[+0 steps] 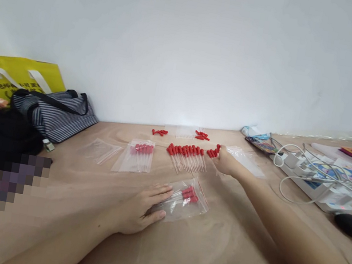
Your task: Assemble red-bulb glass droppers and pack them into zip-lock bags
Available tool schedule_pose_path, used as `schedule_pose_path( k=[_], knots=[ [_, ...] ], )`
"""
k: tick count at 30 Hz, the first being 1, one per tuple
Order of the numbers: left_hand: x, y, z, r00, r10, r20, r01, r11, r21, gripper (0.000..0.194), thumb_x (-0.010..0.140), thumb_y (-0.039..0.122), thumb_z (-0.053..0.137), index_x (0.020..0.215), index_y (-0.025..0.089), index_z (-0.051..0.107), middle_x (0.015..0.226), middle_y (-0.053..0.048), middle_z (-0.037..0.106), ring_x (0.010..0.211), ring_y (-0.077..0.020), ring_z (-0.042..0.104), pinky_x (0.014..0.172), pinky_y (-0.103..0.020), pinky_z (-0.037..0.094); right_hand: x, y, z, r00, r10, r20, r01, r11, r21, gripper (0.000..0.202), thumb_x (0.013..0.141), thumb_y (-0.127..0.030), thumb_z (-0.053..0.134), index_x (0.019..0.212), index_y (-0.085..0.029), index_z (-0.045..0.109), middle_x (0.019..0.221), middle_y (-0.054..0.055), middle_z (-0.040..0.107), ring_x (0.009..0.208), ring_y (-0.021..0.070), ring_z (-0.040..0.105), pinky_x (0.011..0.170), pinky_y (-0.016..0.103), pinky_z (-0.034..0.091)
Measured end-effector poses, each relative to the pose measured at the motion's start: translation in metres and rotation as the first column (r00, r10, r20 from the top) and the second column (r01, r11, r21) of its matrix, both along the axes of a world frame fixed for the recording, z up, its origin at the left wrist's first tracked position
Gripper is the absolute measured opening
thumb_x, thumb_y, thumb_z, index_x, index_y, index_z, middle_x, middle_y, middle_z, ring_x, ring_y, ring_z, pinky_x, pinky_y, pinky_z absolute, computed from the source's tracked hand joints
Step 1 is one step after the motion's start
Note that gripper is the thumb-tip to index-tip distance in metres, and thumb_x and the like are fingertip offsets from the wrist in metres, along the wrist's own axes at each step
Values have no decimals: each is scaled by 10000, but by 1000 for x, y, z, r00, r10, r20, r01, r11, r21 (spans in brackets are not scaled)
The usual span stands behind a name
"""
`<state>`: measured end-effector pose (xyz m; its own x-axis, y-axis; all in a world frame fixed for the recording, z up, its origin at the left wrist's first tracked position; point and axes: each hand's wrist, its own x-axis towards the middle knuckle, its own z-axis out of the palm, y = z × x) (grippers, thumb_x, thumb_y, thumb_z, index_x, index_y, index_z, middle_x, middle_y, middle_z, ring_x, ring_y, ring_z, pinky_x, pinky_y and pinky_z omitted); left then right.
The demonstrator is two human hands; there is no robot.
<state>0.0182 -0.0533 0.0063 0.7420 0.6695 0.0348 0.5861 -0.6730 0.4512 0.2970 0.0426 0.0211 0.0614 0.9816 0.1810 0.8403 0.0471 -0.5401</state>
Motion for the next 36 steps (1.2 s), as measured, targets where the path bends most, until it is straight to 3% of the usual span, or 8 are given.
schedule_pose_path(
  k=[2,4,8,13,22,30,34,36],
  knots=[
    [0,0,-1,1000,2,8,-2,1000,-3,474,859,333,410,1313,235,316,1382,-42,298,1264,-217,267,1027,-413,270,7,-16,1,966,51,-254,-63,997,-42,552,750,-235,483,1215,-90,223,609,-4,546,478,133,527,462,233,405],
    [0,1,-2,1000,1,23,-1,1000,-6,465,856,336,416,1305,249,329,1381,-34,303,1262,-223,270,1023,-419,274,8,-33,-5,854,77,-515,-89,996,0,660,749,-242,467,1269,-133,74,570,-65,480,398,111,485,401,225,396],
    [1,3,-3,1000,1,16,-1,1000,2,459,860,343,409,1304,254,329,1384,-29,297,1265,-216,265,1026,-417,268,-6,-61,-27,599,166,-783,-54,984,168,724,707,-341,550,1241,-230,74,611,-91,448,456,115,535,447,259,469],
    [1,3,-3,1000,3,-10,-3,1000,10,471,860,348,404,1311,245,315,1387,-35,291,1268,-208,259,1029,-407,265,-21,-69,-45,488,229,-842,-17,967,252,491,744,-435,510,1089,-246,218,676,-55,513,528,116,569,529,286,499],
    [1,1,-1,1000,13,-14,-13,1000,9,468,860,349,402,1308,240,323,1384,-41,299,1259,-213,278,1020,-405,279,-26,-70,-49,328,224,-917,-63,974,216,361,745,-435,519,927,-255,265,714,-44,565,602,134,608,609,311,503],
    [2,1,0,1000,12,-16,-12,1000,2,463,855,350,405,1296,220,347,1380,-54,305,1263,-216,269,1025,-416,265,-22,-74,-44,324,180,-929,-118,982,149,383,703,-435,568,880,-238,291,645,-57,575,525,110,574,517,251,464],
    [4,0,2,999,33,-28,-33,999,5,507,852,359,404,1324,217,286,1373,-53,321,1257,-209,285,1023,-413,271,-27,-78,-42,283,164,-945,-151,981,125,415,671,-448,599,872,-236,304,649,-61,575,526,107,572,524,252,460],
    [4,-1,4,998,47,-36,-47,999,4,526,846,358,414,1331,209,271,1367,-58,333,1248,-213,302,1019,-416,278,-32,-80,-42,301,155,-941,-178,978,104,417,654,-451,614,866,-231,330,650,-60,574,487,93,548,480,228,436]
  ],
)
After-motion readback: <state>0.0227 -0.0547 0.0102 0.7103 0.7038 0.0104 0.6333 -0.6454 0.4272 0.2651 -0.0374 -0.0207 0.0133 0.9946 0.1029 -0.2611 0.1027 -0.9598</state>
